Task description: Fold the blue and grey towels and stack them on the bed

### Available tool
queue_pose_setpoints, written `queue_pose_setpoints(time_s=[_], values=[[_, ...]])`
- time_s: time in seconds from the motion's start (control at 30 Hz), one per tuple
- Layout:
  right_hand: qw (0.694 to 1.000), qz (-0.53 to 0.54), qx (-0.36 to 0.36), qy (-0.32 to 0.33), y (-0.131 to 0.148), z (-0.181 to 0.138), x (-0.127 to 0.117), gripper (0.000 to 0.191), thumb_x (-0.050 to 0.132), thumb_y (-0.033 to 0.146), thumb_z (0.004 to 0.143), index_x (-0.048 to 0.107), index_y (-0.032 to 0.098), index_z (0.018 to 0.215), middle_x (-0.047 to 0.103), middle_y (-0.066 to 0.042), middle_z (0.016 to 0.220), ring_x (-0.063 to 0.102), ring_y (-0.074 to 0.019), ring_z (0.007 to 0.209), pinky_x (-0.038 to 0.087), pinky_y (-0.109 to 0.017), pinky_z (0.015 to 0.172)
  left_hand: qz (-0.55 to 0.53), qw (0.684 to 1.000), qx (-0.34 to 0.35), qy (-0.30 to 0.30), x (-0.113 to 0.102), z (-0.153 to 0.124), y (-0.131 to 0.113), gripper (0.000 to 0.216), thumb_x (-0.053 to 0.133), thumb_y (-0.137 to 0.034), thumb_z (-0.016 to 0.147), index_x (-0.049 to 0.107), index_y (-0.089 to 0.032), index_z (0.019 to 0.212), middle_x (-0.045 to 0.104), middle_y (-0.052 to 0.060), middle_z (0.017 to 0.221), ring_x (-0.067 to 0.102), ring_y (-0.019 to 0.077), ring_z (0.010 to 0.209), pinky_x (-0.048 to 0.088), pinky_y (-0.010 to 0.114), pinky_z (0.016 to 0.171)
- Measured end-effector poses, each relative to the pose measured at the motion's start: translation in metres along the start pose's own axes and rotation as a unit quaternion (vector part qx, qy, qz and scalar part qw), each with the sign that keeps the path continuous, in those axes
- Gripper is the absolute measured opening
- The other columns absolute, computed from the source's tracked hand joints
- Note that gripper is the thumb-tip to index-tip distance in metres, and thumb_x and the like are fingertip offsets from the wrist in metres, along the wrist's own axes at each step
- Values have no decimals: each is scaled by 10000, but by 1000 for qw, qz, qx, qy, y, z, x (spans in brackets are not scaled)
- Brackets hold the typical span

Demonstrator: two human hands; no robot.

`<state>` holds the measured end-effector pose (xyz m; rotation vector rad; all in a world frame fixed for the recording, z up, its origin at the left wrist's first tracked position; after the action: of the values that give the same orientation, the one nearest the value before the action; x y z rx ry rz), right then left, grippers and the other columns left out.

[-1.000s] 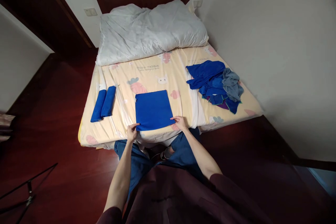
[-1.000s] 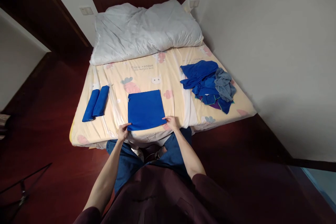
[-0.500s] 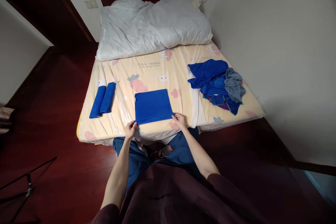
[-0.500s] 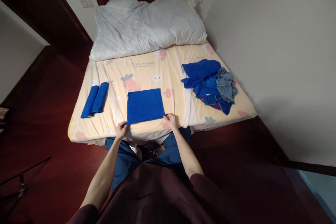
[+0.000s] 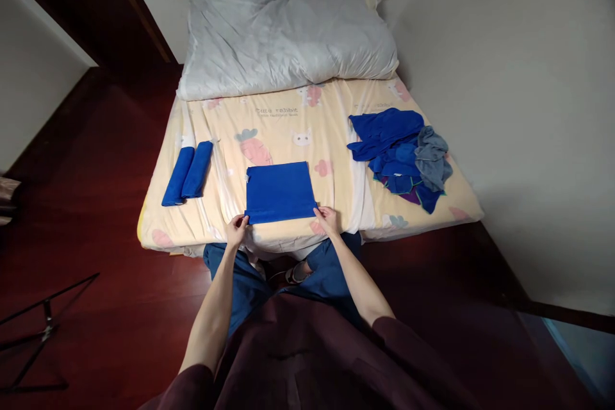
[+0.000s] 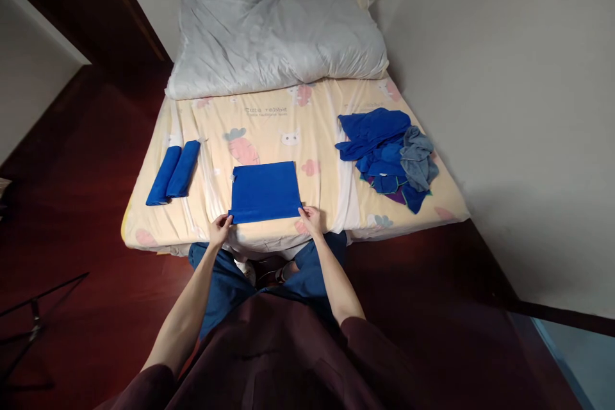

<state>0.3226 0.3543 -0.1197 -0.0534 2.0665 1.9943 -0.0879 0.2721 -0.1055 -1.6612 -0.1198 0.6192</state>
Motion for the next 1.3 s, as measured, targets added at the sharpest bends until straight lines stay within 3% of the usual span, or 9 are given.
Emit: queue_pose_setpoints(time_s=[0.27,0.53,0.6,0.73,0.8,0.9,0.97,1.1,1.3], values=[[1000,-4,2,-3,4,1,-3,490,712,657,728,716,177,831,774,-153,897,748,-272,843,621,-386,801,-4,1000,1,-4,0,-1,-4,507,677,-621,780,732,-146,948,753,108,915,696,234,851,562,349,815],[1000,-6,-18,-12,14,1,-1,507,702,682,700,689,184,794,757,-142,811,745,-275,787,619,-395,728,-8,1000,16,2,1,1,-16,455,713,-595,752,695,-170,914,694,52,748,660,196,700,552,323,709],[999,-1,-29,-15,19,-1,-2,518,690,674,714,690,174,848,752,-138,811,741,-263,778,615,-379,709,-12,1000,28,-2,-1,-1,-24,487,720,-562,761,674,-170,1047,702,56,816,666,197,740,559,337,752],[995,-37,-73,-55,39,-17,-15,479,664,573,796,692,157,1031,749,-135,935,718,-231,783,610,-375,731,66,991,107,-50,-14,-17,-51,548,693,-482,837,590,-186,1287,673,138,1189,660,266,1010,532,441,947],[989,-81,-114,-53,55,-31,-16,395,641,471,857,700,173,1109,736,-145,1081,713,-250,925,594,-414,867,124,976,180,-9,-10,-29,-67,480,654,-420,885,599,-203,1310,638,148,1291,609,311,1172,468,490,1064],[966,-150,-208,42,81,-51,2,372,580,319,929,676,227,1276,663,-119,1337,602,-271,1265,453,-452,1130,167,940,269,129,13,-46,-81,443,629,-290,884,624,-236,1324,601,120,1397,514,327,1346,386,511,1169],[940,-183,-258,126,91,-61,21,441,548,250,942,626,244,1376,582,-86,1467,496,-263,1401,370,-460,1207,171,925,290,177,27,-51,-82,470,622,-238,858,636,-236,1328,561,113,1462,456,333,1416,348,530,1200],[892,-271,-293,212,91,-62,52,594,527,138,897,522,209,1487,439,-70,1586,360,-256,1507,275,-495,1261,207,917,281,190,45,-46,-74,522,574,-236,860,607,-212,1381,484,126,1541,367,349,1481,272,570,1228],[841,-414,-284,203,72,-49,55,559,494,231,963,481,79,1501,433,-145,1575,370,-269,1501,299,-489,1251,366,867,266,210,49,-40,-58,605,438,-210,911,460,-99,1505,350,154,1621,247,333,1536,253,547,1242]])
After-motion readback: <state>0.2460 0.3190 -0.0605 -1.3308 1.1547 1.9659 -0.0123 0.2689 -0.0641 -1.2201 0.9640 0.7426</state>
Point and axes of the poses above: each hand's wrist, its own z-axis towards the middle knuckle, its own x-axis out of the palm, y = z × x, the point moved 6 cm from there along z, towards the middle knuckle
